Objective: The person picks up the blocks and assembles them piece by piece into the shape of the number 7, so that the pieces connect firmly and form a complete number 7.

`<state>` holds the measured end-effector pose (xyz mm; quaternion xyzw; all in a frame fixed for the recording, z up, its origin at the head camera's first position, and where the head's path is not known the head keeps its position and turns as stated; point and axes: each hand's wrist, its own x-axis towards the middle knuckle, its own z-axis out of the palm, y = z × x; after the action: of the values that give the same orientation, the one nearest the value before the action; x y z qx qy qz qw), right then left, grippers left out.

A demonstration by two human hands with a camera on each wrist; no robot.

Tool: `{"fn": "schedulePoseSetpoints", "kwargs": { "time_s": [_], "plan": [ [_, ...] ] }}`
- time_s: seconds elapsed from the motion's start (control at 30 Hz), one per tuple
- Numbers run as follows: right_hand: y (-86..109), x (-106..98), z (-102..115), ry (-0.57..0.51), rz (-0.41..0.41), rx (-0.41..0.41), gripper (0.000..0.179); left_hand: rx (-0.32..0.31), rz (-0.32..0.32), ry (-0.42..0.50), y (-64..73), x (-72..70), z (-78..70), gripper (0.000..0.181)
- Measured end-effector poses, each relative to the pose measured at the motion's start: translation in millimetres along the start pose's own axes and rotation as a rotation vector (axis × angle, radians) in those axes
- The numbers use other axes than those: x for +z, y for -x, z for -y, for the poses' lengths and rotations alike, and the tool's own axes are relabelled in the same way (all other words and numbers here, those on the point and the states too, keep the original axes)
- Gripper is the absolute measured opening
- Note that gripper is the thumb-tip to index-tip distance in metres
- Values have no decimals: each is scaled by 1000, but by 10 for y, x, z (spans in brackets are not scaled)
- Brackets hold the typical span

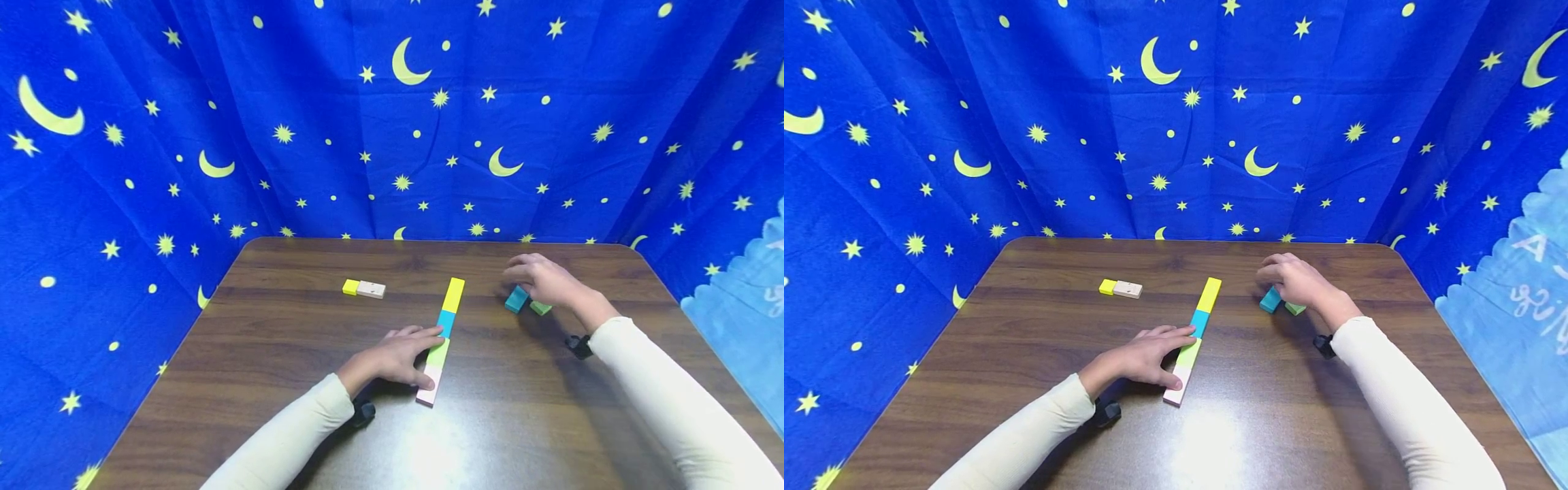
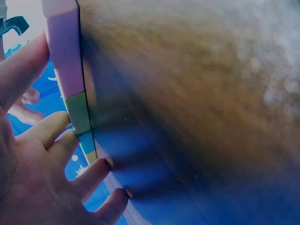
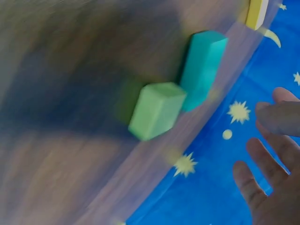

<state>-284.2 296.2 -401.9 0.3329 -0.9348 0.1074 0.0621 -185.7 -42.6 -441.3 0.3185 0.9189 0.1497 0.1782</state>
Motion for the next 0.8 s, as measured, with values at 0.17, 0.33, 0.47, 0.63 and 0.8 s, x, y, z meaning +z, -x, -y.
{"fn": "schedulePoseSetpoints", "kwargs": {
  "time_s": [0.17,0.33,0.47,0.63,0.8],
  "plan": [
    [245,1,-102,-26,-44,35,39,5,-2,-3,7,-6,1,83],
    [465,61,-213,-37,-52,60,40,11,4,5,9,-1,7,82],
    [558,87,-262,-59,-33,82,46,11,6,7,9,-3,9,82],
    [565,122,-263,-72,-49,76,47,16,-5,6,4,-5,13,82],
    [532,166,-226,-71,-21,78,45,23,-7,13,9,-8,9,82]
  ]
}}
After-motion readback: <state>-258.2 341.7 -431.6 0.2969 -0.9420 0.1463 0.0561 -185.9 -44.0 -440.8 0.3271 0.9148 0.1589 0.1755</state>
